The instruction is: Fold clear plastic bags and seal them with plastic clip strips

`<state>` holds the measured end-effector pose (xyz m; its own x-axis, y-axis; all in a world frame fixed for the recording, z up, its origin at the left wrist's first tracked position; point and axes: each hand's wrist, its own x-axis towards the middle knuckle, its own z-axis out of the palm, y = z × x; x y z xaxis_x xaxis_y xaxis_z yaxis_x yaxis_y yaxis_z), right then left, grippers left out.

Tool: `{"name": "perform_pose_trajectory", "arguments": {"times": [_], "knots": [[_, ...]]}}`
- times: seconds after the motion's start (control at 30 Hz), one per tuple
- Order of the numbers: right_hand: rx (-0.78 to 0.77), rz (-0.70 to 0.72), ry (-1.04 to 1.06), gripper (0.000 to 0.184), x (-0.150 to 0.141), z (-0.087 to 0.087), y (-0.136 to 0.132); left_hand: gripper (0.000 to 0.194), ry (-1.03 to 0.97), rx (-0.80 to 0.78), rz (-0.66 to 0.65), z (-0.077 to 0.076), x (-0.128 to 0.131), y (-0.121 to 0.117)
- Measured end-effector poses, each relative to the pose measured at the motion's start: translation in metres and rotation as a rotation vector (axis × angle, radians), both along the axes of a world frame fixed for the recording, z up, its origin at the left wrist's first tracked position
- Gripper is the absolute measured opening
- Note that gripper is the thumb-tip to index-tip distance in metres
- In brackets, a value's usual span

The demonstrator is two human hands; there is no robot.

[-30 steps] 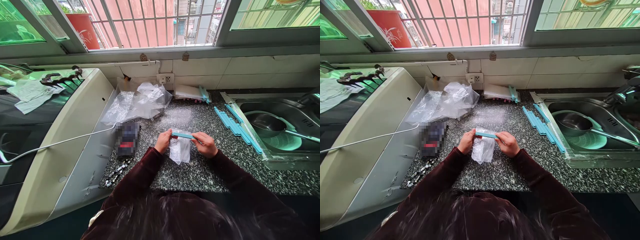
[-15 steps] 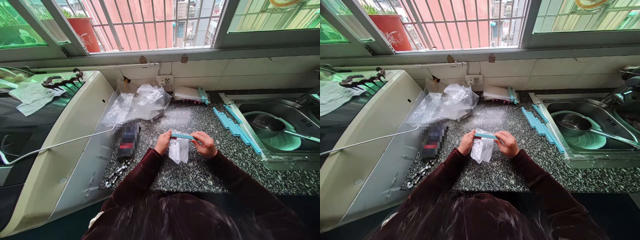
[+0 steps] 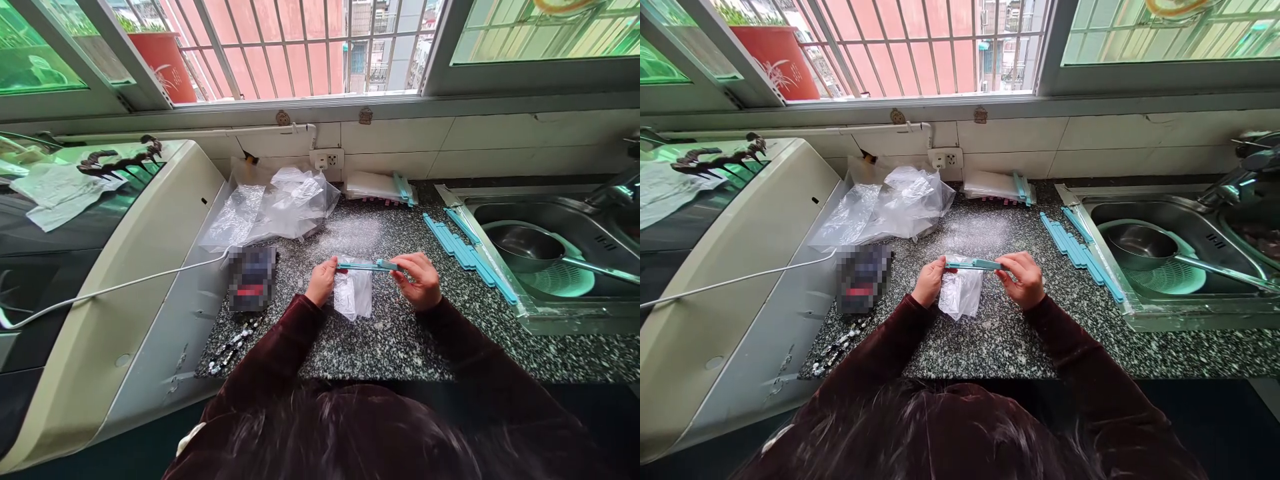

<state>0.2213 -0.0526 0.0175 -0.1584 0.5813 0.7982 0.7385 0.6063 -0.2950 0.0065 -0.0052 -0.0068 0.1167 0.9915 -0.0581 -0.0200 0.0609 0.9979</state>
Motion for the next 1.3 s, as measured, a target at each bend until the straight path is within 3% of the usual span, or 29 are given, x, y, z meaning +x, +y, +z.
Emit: {"name": "perform_pose_trajectory", "arguments": {"times": [0.27,0.7,1.07,1.3], "knots": [[0.013,-0.071,0.043,0.011,0.007,0.004,0.002,0.054,-0.037,-0.024,0.019,-0.001,-0.003,0.002],[-0.073,-0.188,0.308,0.022,0.012,-0.007,0.003,0.054,-0.111,-0.038,0.067,-0.002,-0.004,0.006],[-0.308,-0.101,0.797,0.030,0.012,-0.012,0.014,0.050,-0.190,-0.099,0.107,0.003,-0.004,0.007],[-0.418,-0.061,0.930,0.035,0.010,-0.010,0.014,0.048,-0.194,-0.124,0.131,0.012,-0.003,0.004]]}}
